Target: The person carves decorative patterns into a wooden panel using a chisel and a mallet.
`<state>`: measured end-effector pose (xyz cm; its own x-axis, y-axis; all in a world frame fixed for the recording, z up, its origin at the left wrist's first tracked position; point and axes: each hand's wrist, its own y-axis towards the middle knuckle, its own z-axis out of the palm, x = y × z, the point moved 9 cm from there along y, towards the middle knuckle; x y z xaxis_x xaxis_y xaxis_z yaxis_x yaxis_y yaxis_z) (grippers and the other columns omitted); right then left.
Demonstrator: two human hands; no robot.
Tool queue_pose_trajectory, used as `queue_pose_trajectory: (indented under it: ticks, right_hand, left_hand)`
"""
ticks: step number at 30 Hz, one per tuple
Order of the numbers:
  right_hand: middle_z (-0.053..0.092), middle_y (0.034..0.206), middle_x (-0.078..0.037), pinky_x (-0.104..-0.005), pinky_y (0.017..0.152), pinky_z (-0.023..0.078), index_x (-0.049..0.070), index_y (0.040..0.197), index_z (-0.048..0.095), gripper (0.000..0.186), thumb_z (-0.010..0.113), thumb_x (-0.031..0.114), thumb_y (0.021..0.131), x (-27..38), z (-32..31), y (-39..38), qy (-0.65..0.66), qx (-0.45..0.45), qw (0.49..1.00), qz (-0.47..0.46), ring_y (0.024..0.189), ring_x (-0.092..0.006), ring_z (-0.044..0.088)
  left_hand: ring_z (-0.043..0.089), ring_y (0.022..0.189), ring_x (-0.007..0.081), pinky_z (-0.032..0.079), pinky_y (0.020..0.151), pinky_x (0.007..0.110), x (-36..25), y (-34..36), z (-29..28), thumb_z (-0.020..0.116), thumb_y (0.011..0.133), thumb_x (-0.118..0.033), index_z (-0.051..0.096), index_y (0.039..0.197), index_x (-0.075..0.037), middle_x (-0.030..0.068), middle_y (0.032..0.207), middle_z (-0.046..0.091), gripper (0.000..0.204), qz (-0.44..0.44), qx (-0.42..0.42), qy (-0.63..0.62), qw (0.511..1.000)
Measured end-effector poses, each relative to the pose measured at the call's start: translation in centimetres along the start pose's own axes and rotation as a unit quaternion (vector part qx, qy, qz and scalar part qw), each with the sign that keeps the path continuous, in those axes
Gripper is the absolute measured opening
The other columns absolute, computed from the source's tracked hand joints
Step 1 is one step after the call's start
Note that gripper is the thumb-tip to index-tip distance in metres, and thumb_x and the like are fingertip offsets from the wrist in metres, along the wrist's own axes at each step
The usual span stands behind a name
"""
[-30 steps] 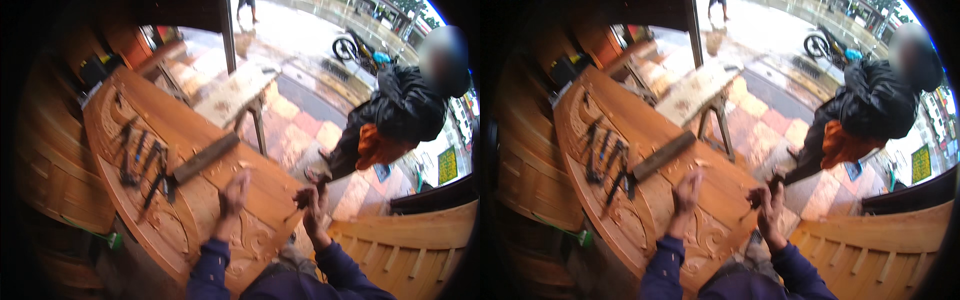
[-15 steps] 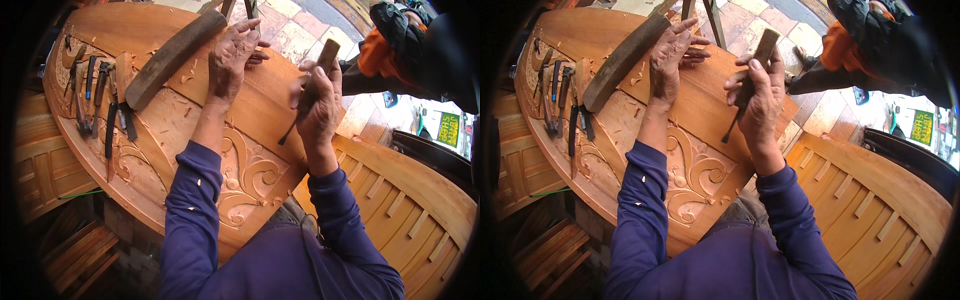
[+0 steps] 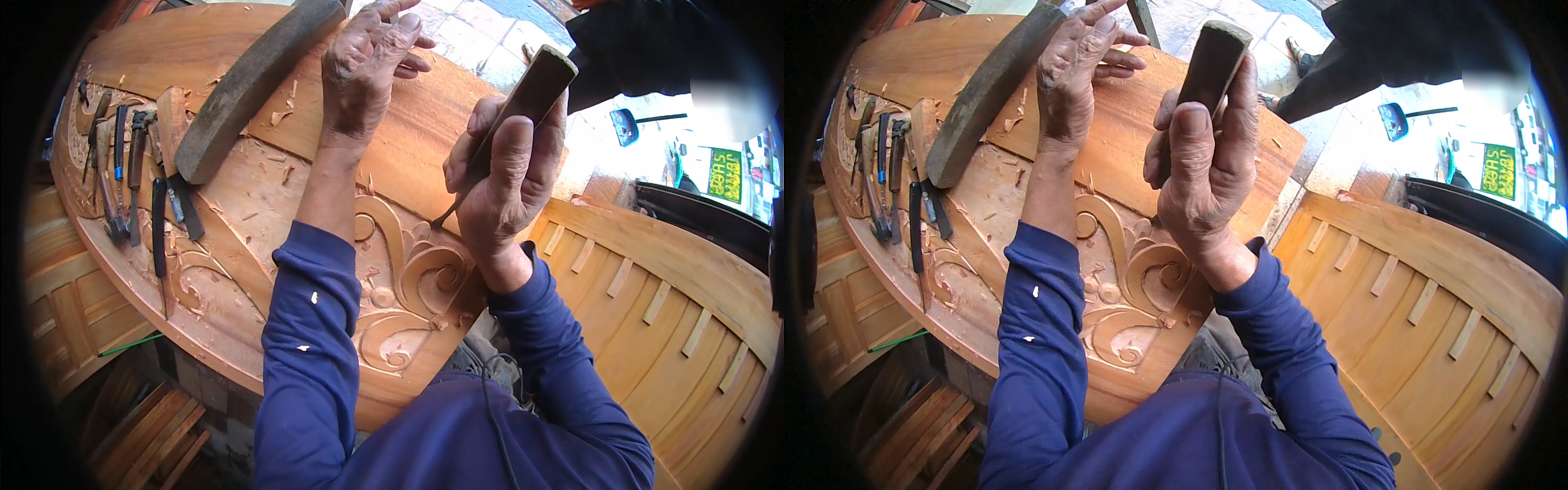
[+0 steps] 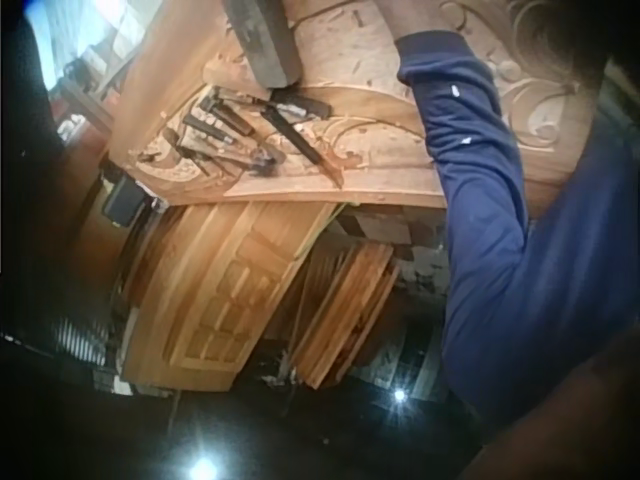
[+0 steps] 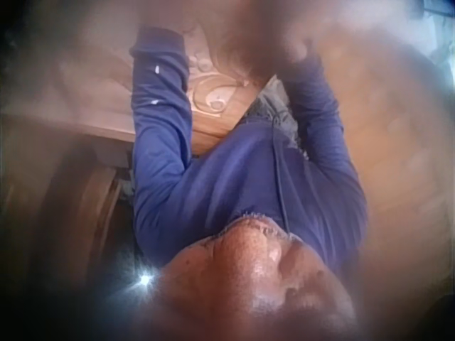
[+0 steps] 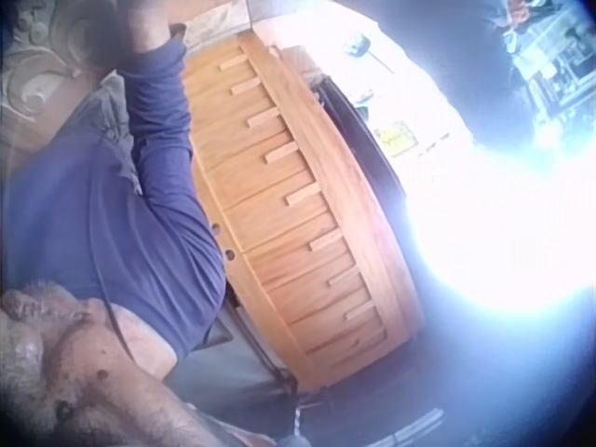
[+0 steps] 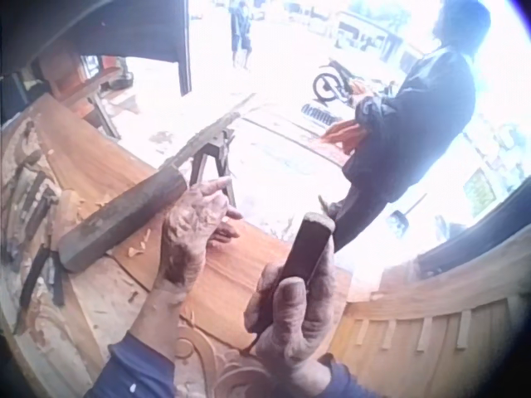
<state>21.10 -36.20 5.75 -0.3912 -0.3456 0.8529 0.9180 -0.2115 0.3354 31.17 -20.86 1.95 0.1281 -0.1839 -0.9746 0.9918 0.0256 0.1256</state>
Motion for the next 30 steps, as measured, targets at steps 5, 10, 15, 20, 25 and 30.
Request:
queue_pose_trajectory:
  ticks: [5, 10, 15, 20, 25, 30]
  right_hand:
    - [0.056, 0.088, -0.004, -0.0181, 0.044, 0.039, 0.008, 0.165, 0.017, 0.064, 0.048, 0.021, 0.111, -0.7, 0.5, -0.2, -0.031, 0.001, 0.999, 0.010, 0.051, -0.0039, 0.046]
    - [0.056, 0.087, -0.005, -0.0174, 0.042, 0.038, 0.009, 0.161, 0.028, 0.054, 0.044, 0.026, 0.113, -1.8, 0.0, 0.2, -0.072, -0.013, 0.996, 0.050, 0.048, -0.0045, 0.047]
    - [0.064, 0.103, -0.003, -0.0142, 0.061, 0.049, 0.005, 0.155, 0.039, 0.046, 0.048, 0.017, 0.111, -3.0, -0.4, 0.2, 0.000, -0.032, 0.997, 0.071, 0.073, -0.0034, 0.060]
    - [0.064, 0.086, 0.002, -0.0161, 0.044, 0.035, 0.006, 0.160, 0.033, 0.057, 0.054, 0.019, 0.109, -3.6, -1.1, 0.6, 0.015, -0.063, 0.995, 0.071, 0.052, 0.0000, 0.046]
    - [0.069, 0.110, -0.004, -0.0161, 0.063, 0.049, 0.002, 0.159, 0.036, 0.055, 0.054, 0.017, 0.109, -3.9, -1.7, 0.9, 0.027, -0.085, 0.994, 0.056, 0.078, -0.0031, 0.063]
    - [0.061, 0.137, -0.009, -0.0279, 0.106, 0.046, 0.000, 0.154, 0.044, 0.045, 0.047, 0.013, 0.111, -2.8, -1.5, 0.7, -0.097, -0.071, 0.993, 0.005, 0.123, -0.0136, 0.059]
  left_hand:
    - [0.070, 0.077, 0.0128, 0.057, 0.069, 0.025, -0.6, -0.4, 1.0, 0.056, 0.107, -0.030, 0.058, 0.140, -0.003, 0.0106, 0.098, 0.073, 0.043, 0.020, 0.054, 0.009, 0.998]
    - [0.071, 0.092, 0.0143, 0.056, 0.079, 0.028, -1.2, -1.3, 3.5, 0.051, 0.110, -0.033, 0.053, 0.147, -0.004, 0.0115, 0.110, 0.073, 0.048, -0.020, 0.118, -0.046, 0.992]
    - [0.058, 0.125, 0.0152, 0.049, 0.101, 0.029, -0.8, -2.1, 7.0, 0.047, 0.112, -0.034, 0.041, 0.157, -0.004, 0.0105, 0.149, 0.054, 0.054, 0.036, 0.195, -0.128, 0.972]
    - [0.070, 0.106, 0.0153, 0.055, 0.091, 0.027, -0.7, -2.5, 7.3, 0.053, 0.110, -0.030, 0.059, 0.140, -0.008, 0.0091, 0.121, 0.072, 0.038, 0.084, 0.126, -0.154, 0.977]
    - [0.065, 0.117, 0.0179, 0.051, 0.099, 0.031, 0.0, -2.5, 7.8, 0.050, 0.111, -0.030, 0.060, 0.139, -0.011, 0.0094, 0.128, 0.069, 0.035, 0.083, 0.141, -0.097, 0.982]
    - [0.068, 0.112, 0.0214, 0.053, 0.096, 0.033, 1.1, -2.3, 7.5, 0.049, 0.111, -0.030, 0.058, 0.139, -0.011, 0.0128, 0.122, 0.071, 0.035, 0.084, 0.130, -0.065, 0.986]
